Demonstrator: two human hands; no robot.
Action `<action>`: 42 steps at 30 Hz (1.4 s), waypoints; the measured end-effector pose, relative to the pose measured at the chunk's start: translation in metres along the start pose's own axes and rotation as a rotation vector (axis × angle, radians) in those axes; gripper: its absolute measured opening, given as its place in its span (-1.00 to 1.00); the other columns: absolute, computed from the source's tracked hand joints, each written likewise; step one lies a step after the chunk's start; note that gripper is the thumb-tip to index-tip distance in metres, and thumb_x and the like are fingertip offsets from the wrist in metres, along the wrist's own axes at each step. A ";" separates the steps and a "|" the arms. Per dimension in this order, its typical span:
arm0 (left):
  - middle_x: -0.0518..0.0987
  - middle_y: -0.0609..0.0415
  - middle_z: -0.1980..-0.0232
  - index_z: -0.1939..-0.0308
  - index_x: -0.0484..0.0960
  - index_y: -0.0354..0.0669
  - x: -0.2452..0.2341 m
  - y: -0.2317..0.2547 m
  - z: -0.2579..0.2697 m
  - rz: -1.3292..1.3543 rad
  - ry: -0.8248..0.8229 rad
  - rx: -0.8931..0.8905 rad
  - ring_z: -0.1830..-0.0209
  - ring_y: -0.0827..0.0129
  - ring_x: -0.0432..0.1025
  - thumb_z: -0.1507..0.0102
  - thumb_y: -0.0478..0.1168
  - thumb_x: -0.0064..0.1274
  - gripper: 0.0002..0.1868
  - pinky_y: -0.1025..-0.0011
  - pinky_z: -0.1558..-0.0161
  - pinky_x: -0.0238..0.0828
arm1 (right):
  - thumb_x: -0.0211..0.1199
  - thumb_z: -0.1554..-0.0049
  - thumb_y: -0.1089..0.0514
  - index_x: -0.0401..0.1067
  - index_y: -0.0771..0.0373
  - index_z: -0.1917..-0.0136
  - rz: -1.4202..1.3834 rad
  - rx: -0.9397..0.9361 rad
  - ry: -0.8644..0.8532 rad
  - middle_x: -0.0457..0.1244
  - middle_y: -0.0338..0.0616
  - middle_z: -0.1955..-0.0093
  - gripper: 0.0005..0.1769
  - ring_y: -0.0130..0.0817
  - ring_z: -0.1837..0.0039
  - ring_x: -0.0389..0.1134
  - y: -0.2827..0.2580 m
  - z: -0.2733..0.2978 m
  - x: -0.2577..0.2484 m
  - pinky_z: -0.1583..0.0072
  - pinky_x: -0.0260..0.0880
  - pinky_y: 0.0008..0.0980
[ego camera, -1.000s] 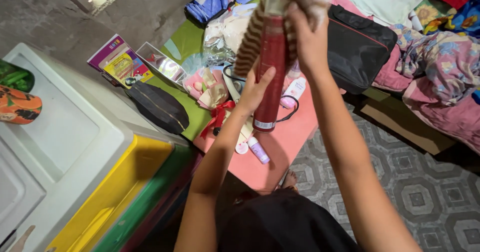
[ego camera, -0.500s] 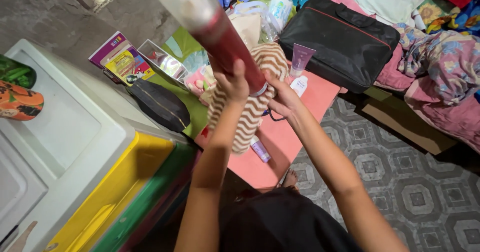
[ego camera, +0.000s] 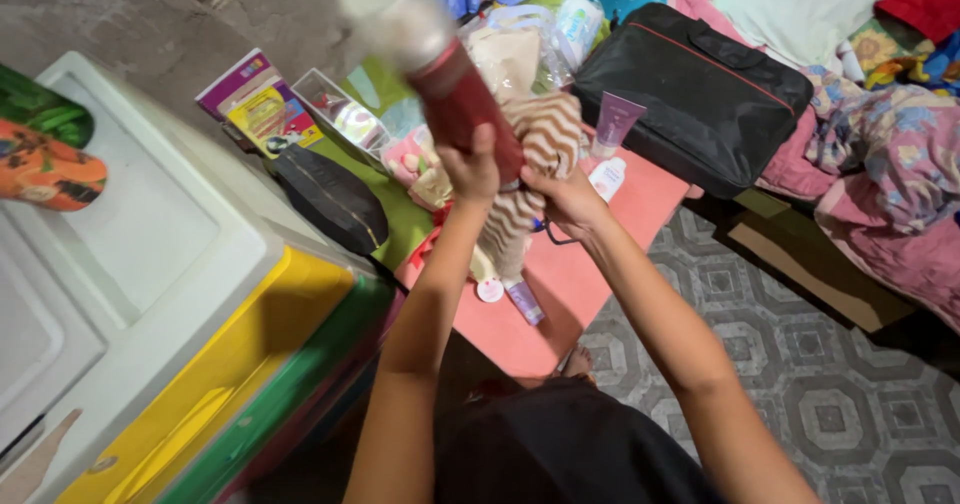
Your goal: The recorder organizes various personal care items and decor on a table and storage unit, wiping surfaces with a cloth.
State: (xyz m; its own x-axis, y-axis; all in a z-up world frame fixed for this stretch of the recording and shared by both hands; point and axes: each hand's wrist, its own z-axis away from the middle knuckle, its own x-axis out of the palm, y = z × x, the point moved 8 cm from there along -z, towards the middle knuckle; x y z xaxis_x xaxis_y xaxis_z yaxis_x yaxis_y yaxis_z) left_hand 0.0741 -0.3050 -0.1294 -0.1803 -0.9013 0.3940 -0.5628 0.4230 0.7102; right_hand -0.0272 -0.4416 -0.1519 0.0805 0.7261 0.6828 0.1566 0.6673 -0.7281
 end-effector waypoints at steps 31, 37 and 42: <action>0.49 -0.48 -0.26 -0.44 0.13 -0.46 -0.263 0.227 -0.186 -1.123 0.237 0.335 -0.22 -0.23 0.48 -0.13 -0.05 0.51 0.06 0.14 -0.25 0.41 | 0.52 0.09 0.26 0.43 0.40 -0.24 1.239 -0.542 -0.392 0.39 0.06 -0.19 -0.37 -0.12 -0.20 0.42 0.027 -0.059 0.151 -0.27 0.38 -0.21; 0.53 -0.49 -0.14 -0.47 0.01 -0.42 -0.307 0.212 -0.224 -1.232 0.358 0.004 -0.08 -0.30 0.50 -0.08 -0.11 0.45 0.11 0.07 -0.10 0.46 | 0.50 0.07 0.29 0.46 0.40 -0.22 1.279 -0.493 -0.383 0.41 0.05 -0.13 -0.42 -0.14 -0.14 0.46 0.024 -0.068 0.154 -0.22 0.42 -0.22; 0.55 -0.48 -0.08 -0.44 0.00 -0.39 -0.346 0.168 -0.243 -1.233 0.387 -0.002 -0.03 -0.32 0.50 -0.05 -0.17 0.45 0.10 0.03 -0.04 0.46 | 0.48 0.05 0.29 0.45 0.40 -0.24 1.239 -0.480 -0.429 0.42 0.02 -0.14 -0.43 -0.21 -0.15 0.45 0.016 -0.078 0.164 -0.23 0.42 -0.26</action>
State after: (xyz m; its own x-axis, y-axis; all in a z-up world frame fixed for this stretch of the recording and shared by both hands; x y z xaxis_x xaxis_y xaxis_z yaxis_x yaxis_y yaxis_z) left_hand 0.2382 0.1002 -0.0046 0.6979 -0.6095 -0.3760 -0.1884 -0.6628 0.7247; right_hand 0.0652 -0.3244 -0.0467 0.1228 0.8466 -0.5178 0.5310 -0.4969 -0.6864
